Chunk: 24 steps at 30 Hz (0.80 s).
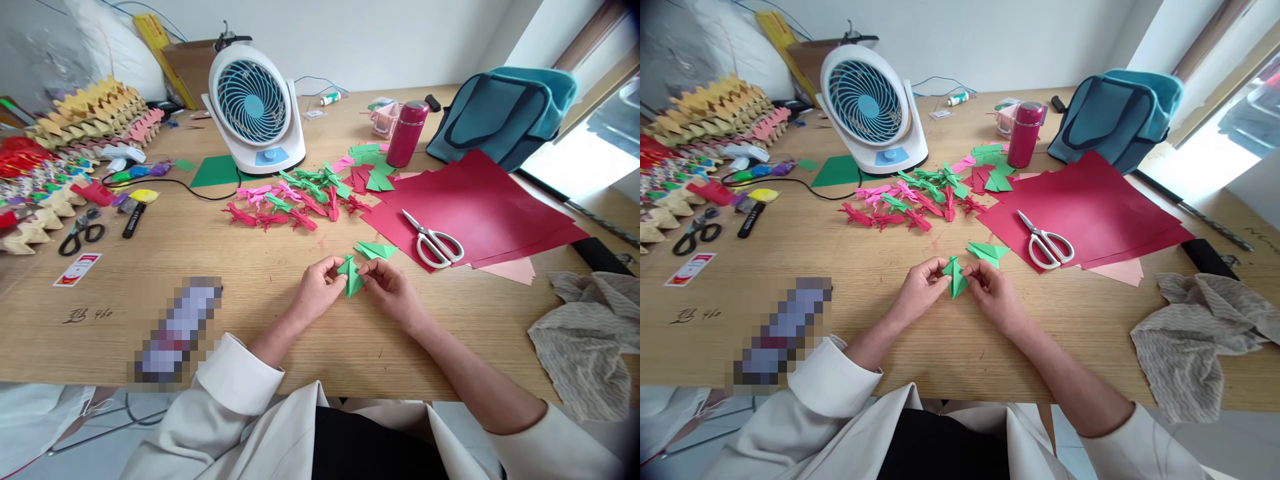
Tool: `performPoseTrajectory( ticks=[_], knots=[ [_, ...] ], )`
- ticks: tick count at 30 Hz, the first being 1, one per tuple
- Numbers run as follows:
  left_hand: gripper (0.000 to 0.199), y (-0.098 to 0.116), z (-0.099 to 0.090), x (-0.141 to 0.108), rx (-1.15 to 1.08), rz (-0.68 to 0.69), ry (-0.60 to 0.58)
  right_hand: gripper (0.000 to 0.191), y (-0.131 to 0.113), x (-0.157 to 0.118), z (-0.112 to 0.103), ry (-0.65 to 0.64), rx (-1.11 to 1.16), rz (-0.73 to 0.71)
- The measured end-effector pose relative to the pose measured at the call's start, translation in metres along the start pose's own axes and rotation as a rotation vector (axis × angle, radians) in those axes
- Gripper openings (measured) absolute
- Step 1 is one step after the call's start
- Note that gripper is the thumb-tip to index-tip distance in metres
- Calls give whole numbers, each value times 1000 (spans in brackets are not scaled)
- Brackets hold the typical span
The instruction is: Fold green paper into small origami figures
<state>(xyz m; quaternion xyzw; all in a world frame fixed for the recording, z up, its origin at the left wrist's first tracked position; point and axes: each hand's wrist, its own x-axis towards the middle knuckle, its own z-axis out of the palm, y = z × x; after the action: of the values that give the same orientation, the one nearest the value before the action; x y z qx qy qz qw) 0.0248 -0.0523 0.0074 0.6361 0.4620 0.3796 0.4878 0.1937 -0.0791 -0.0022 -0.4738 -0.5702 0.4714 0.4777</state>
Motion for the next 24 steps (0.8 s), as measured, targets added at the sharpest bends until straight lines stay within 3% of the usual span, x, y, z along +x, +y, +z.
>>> performPoseTrajectory(
  ticks=[7, 12, 16, 19, 24],
  knots=[
    [34, 0, 1, 0, -97, 27, -102, 21, 3, 3, 0, -48, 153, 8],
    [26, 3, 0, -1, -130, 26, -103, 26, 2, 1, 2, -83, 164, -21],
    [16, 6, -3, -1, -160, 13, -108, 16, 1, -2, 1, -85, 67, -79],
    [8, 10, -5, -2, -170, -2, -110, 8, -4, -6, -1, -54, -140, -203],
    [8, 13, -6, -3, -154, -22, -65, 35, -13, -9, -4, -62, -418, -534]
  ],
)
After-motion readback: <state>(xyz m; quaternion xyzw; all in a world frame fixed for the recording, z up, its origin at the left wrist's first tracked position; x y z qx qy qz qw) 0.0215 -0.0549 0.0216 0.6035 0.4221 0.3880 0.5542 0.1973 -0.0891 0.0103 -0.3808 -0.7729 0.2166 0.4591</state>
